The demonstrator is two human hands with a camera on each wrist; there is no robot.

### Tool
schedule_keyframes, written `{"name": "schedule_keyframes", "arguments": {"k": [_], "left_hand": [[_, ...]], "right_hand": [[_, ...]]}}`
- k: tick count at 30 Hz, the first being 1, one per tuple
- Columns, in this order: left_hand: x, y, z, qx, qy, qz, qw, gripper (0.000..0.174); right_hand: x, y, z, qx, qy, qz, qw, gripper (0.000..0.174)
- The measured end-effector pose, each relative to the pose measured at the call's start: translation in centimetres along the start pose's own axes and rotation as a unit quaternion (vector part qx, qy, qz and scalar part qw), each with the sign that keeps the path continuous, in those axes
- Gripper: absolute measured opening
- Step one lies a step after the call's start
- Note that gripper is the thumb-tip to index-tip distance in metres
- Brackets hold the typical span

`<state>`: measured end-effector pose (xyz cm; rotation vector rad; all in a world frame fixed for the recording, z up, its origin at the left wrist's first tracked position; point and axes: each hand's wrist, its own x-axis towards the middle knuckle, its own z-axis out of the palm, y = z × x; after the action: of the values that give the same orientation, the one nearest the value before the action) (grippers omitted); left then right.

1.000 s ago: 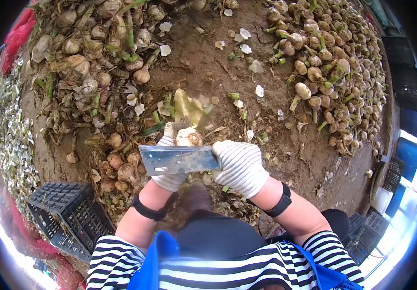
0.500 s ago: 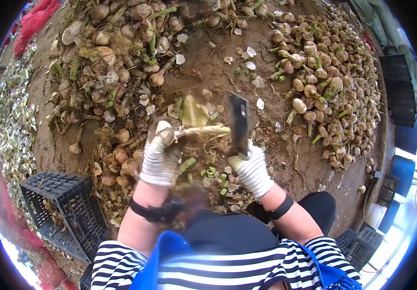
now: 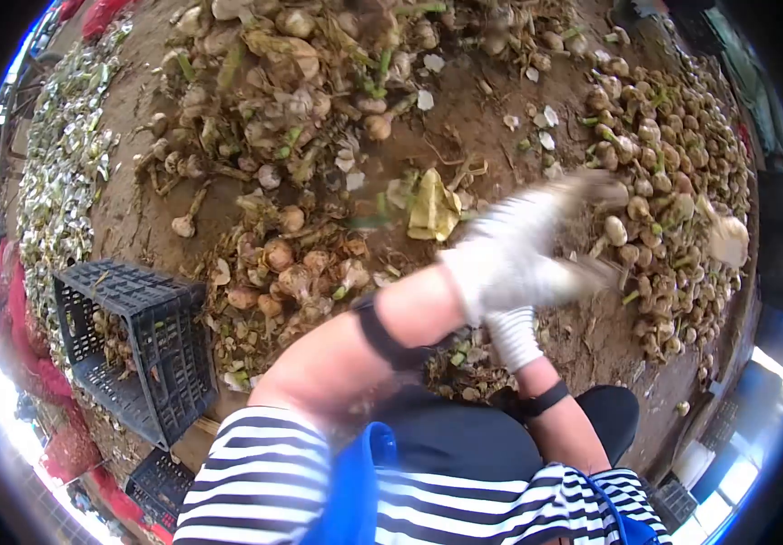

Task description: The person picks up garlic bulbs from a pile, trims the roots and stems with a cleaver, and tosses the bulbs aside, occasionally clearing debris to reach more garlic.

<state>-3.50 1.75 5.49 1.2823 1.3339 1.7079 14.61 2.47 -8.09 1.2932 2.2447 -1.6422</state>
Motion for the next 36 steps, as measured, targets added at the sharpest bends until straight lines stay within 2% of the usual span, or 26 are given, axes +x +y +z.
{"name": "schedule_keyframes", "arguments": {"k": [1, 2, 3, 4, 5, 6, 8, 9, 10, 11, 13, 14, 15, 16, 18, 20, 21, 23, 24, 25, 26, 29, 31, 34, 35, 36], "left_hand": [[-0.8, -0.6, -3.2, 0.240, 0.005, -0.124, 0.963, 0.064], [-2.5, -3.1, -6.3, 0.344, 0.043, -0.168, 0.923, 0.059], [-3.0, -1.7, -9.3, 0.473, -0.017, -0.371, 0.799, 0.056], [-5.5, -3.8, -11.5, 0.529, -0.018, -0.456, 0.715, 0.056], [-9.1, -7.6, -14.1, 0.492, -0.018, -0.528, 0.693, 0.059], [-12.3, -10.1, -15.5, 0.577, -0.068, -0.486, 0.652, 0.058], [-11.8, -7.5, -15.5, 0.492, -0.074, -0.513, 0.700, 0.044], [-13.7, -7.7, -16.6, 0.396, 0.062, -0.432, 0.807, 0.037], [-14.0, -3.9, -16.9, 0.473, 0.139, -0.287, 0.821, 0.030], [-14.3, -0.1, -17.1, 0.558, 0.211, -0.141, 0.790, 0.026], [-15.8, 7.4, -20.6, 0.581, 0.336, -0.099, 0.735, 0.032], [-18.5, 9.6, -23.5, 0.627, 0.386, -0.085, 0.672, 0.038], [-22.3, 12.0, -27.4, 0.842, 0.314, -0.230, 0.374, 0.049], [-20.4, 14.2, -25.9, 0.895, 0.231, -0.359, 0.131, 0.061], [-24.3, 14.2, -29.3, 0.925, 0.233, -0.297, 0.054, 0.064], [-19.3, 11.9, -23.7, 0.832, 0.260, -0.170, 0.460, 0.059], [-17.8, 8.7, -22.2, 0.762, 0.139, -0.189, 0.603, 0.057], [-14.5, 3.3, -18.5, 0.731, -0.167, -0.213, 0.626, 0.047], [-15.7, -1.3, -19.2, 0.777, -0.196, -0.203, 0.563, 0.049], [-13.7, -3.1, -19.5, 0.753, -0.265, -0.338, 0.498, 0.049], [-12.7, -4.6, -20.1, 0.749, -0.324, -0.386, 0.429, 0.047], [-10.3, -6.8, -22.1, 0.672, -0.344, -0.462, 0.466, 0.049], [-9.8, -4.5, -21.4, 0.652, -0.334, -0.443, 0.518, 0.072], [-11.9, -3.5, -19.9, 0.504, -0.059, -0.387, 0.770, 0.071], [-12.8, -4.0, -18.5, 0.271, 0.013, -0.358, 0.894, 0.069], [-13.5, -4.5, -16.7, 0.016, 0.083, -0.304, 0.949, 0.068]], "right_hand": [[-0.5, -4.6, -2.8, 0.197, 0.007, 0.181, 0.964, 0.024], [-0.1, -2.4, -2.8, 0.264, 0.087, 0.152, 0.948, 0.010], [-0.1, -2.6, -3.8, 0.241, 0.107, 0.138, 0.955, 0.007], [0.3, -1.7, -4.0, 0.210, 0.120, 0.172, 0.955, 0.011], [0.5, -0.4, -3.5, 0.215, 0.132, 0.177, 0.951, 0.011], [0.6, 0.4, -2.9, 0.222, 0.145, 0.178, 0.948, 0.012], [0.5, -0.3, -2.0, 0.215, 0.103, 0.205, 0.949, 0.012], [-0.1, -1.0, -2.0, 0.241, 0.078, 0.192, 0.948, 0.012], [-0.2, -1.4, -2.2, 0.241, 0.075, 0.189, 0.949, 0.012], [-0.5, -1.7, -2.3, 0.245, 0.072, 0.171, 0.952, 0.010], [-0.2, -0.9, -2.5, 0.231, 0.079, 0.153, 0.958, 0.009], [0.0, -0.5, -3.0, 0.226, 0.091, 0.160, 0.957, 0.008], [0.2, -1.0, -3.2, 0.220, 0.097, 0.175, 0.955, 0.008], [0.5, -1.6, -3.4, 0.215, 0.105, 0.190, 0.952, 0.009], [0.7, -2.1, -3.0, 0.221, 0.107, 0.174, 0.954, 0.009], [0.5, -2.7, -2.5, 0.231, 0.087, 0.152, 0.957, 0.011], [0.3, -3.4, -2.1, 0.234, 0.073, 0.152, 0.958, 0.009], [-0.2, -5.4, -1.6, 0.235, 0.043, 0.163, 0.957, 0.006], [-0.6, -5.6, -1.7, 0.221, 0.028, 0.128, 0.966, 0.006], [-0.8, -5.7, -1.9, 0.200, 0.017, 0.130, 0.971, 0.005], [-0.8, -5.7, -2.2, 0.179, 0.008, 0.132, 0.975, 0.006], [-0.7, -4.3, -2.8, 0.019, 0.027, 0.057, 0.998, 0.012], [-0.5, -3.3, -3.0, -0.068, 0.039, 0.023, 0.997, 0.017], [-0.4, -6.1, -2.6, -0.202, 0.081, -0.110, 0.970, 0.010], [-0.6, -7.6, -2.5, -0.227, 0.082, -0.149, 0.959, 0.004], [-0.4, -8.6, -2.4, -0.248, 0.067, -0.189, 0.948, 0.003]]}}
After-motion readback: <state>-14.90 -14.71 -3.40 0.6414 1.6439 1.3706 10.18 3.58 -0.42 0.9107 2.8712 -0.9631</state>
